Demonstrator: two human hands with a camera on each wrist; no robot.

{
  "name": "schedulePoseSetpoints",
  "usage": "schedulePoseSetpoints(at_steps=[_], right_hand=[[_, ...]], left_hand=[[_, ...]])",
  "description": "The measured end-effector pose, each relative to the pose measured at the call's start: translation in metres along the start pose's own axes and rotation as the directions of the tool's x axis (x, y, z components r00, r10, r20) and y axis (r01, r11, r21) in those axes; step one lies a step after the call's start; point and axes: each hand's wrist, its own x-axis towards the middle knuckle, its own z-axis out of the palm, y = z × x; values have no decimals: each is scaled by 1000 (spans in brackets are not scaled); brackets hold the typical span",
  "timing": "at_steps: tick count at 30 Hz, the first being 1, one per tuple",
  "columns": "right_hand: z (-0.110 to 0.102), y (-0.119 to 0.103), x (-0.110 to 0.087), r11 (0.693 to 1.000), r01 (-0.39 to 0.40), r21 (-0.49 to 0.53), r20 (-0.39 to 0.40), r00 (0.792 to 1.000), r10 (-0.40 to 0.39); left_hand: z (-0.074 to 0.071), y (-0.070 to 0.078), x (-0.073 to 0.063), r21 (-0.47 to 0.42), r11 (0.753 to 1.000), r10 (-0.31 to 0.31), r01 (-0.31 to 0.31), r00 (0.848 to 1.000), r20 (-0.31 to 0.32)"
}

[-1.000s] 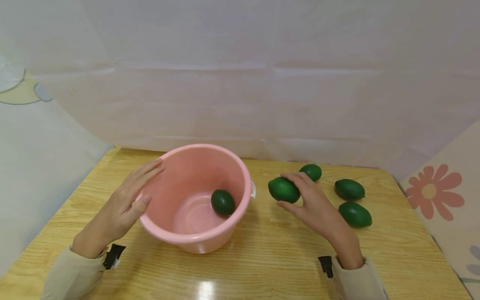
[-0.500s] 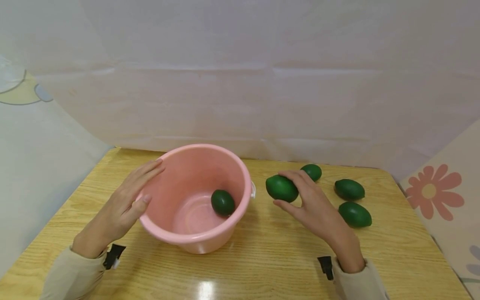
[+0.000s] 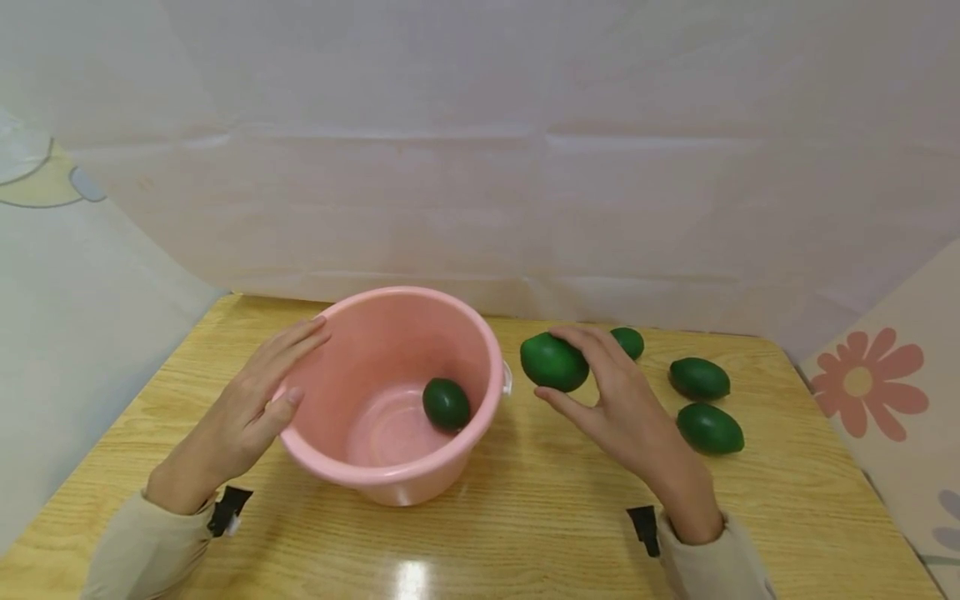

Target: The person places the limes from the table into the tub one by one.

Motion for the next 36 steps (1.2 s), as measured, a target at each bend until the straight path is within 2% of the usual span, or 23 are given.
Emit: schedulePoseSetpoints(at_steps=[4, 8, 21, 28, 36], right_hand=[[0, -3, 4, 1000, 25, 3, -51, 998, -25], [0, -6, 7, 998, 53, 19, -67, 996, -52], [-2, -20, 16, 996, 75, 41, -82, 994, -71], [-3, -28, 22, 997, 49, 54, -39, 998, -47], [-1, -34, 27, 989, 135, 63, -61, 989, -132]], left_hand=[[0, 0, 1, 1, 1000, -2, 2, 1000, 4], [0, 0, 0, 2, 1000, -1, 1, 1000, -1], [0, 1, 0, 0, 1000, 5, -5, 1000, -6], [1, 0, 0, -6, 1000, 16, -16, 1000, -10], [0, 1, 0, -6, 1000, 3, -3, 1000, -3]])
